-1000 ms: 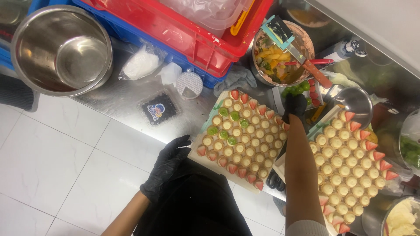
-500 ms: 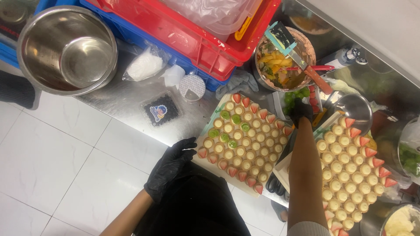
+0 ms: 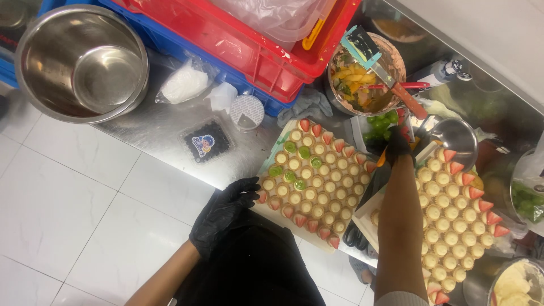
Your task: Cutting grapes and placing them on small tartlets.
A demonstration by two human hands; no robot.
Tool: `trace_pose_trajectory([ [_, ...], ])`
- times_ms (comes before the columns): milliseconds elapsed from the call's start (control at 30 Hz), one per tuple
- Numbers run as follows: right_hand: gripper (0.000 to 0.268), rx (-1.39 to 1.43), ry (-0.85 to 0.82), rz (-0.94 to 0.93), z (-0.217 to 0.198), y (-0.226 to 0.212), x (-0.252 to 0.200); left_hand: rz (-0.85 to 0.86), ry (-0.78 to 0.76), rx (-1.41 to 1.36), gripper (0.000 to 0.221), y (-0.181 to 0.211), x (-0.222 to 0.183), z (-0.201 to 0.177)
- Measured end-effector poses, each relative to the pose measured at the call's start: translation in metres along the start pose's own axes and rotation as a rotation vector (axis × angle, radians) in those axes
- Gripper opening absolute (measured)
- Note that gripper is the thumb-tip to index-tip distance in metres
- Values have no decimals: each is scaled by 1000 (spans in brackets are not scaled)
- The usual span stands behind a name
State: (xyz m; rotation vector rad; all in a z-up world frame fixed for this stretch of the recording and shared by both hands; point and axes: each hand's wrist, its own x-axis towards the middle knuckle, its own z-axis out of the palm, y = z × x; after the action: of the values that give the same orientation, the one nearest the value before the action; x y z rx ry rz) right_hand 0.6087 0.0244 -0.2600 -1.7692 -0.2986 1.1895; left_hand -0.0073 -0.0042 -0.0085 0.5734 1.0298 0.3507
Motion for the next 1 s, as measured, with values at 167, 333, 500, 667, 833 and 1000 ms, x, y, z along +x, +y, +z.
trace_pose_trajectory([
  [167,27,210,37,66,1,-24,-17,73,-106,-100,49,-14,3,-10],
  [333,28,387,-84,25,-7,-12,-15,18,-21,43,41,-11,6,-8],
  [500,29,476,-82,-139,122,-58,-202,-12,-93,25,43,-2,6,-5],
  [667,44,261,-312,-205,205,-30,-347,169,-415,-113,46,-21,38,-7],
  [833,42,-253,-378,-250,248,17,-402,104,-627,-249,44,-20,33,0],
  [1000,60,-407,-338,-467,258,17,-423,-64,-454,-289,41,13,4,6],
])
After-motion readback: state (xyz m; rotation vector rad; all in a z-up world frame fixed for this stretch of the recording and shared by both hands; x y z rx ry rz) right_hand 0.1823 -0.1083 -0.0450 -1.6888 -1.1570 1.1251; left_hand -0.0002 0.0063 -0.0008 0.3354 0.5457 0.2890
